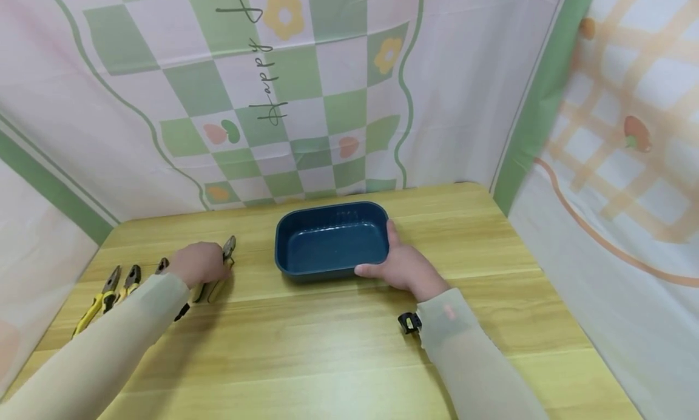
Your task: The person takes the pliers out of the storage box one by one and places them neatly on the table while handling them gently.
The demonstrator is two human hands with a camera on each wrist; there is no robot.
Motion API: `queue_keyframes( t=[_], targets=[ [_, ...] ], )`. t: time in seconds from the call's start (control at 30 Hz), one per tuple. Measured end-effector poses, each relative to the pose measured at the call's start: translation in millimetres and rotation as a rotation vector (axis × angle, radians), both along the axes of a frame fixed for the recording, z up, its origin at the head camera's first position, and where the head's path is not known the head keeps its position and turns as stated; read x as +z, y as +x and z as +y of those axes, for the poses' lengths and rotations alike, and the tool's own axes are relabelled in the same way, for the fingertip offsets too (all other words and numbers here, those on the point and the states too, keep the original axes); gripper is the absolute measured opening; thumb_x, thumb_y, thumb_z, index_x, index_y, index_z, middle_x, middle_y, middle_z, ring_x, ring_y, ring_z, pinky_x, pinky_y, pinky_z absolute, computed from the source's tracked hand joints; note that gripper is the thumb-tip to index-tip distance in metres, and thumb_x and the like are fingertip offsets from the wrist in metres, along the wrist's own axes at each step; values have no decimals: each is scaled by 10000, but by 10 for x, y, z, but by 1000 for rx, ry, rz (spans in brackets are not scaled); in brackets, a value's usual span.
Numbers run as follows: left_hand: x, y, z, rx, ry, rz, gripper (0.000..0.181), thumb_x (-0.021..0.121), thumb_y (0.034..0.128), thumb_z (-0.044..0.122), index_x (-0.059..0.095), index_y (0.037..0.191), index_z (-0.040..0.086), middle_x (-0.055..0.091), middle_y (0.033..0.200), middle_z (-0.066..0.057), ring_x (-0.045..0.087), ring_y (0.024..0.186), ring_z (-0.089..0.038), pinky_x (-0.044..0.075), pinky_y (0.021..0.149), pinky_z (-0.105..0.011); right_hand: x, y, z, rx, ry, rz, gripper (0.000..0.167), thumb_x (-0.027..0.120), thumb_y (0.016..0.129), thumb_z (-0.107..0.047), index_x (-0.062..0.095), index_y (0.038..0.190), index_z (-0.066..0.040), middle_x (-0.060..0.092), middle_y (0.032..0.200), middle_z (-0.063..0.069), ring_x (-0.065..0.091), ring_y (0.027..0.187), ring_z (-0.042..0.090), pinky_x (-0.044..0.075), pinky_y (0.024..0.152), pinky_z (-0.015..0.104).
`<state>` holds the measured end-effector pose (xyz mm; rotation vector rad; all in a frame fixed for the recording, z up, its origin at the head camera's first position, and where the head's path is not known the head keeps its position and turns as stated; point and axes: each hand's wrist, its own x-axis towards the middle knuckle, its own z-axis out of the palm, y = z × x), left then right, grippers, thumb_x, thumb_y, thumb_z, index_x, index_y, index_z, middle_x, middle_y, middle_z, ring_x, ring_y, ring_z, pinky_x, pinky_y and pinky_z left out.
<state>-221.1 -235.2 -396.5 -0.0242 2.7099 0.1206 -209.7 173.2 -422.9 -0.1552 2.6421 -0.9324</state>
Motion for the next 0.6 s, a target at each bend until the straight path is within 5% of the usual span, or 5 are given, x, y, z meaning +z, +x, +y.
queue_keyframes(
  t=[0.23,0.5,0.6],
  targets=[
    [-35,140,-44,9,-25,3,242,739,903,301,681,783,99,651,874,-81,551,644,-211,424,517,-327,-6,-7,-2,1,5,1,1323,721,775,-694,-244,1543,-212,403,1468,310,584,1004,317,457,879,498],
    [-72,264,-120,21,-90,-30,312,701,929,343,703,844,42,661,907,-144,573,685,-248,460,539,-362,-23,-4,-8,-4,-4,3,1324,730,775,-682,-239,1546,-214,339,1514,299,529,1185,390,412,976,568],
    [-69,300,-153,35,-82,-37,328,696,928,300,718,1034,-9,646,878,-138,568,664,-253,457,538,-363,-33,-4,-7,-6,-12,-3,1323,733,777,-677,-240,1545,-215,315,1530,294,503,1225,409,395,996,577]
  ],
)
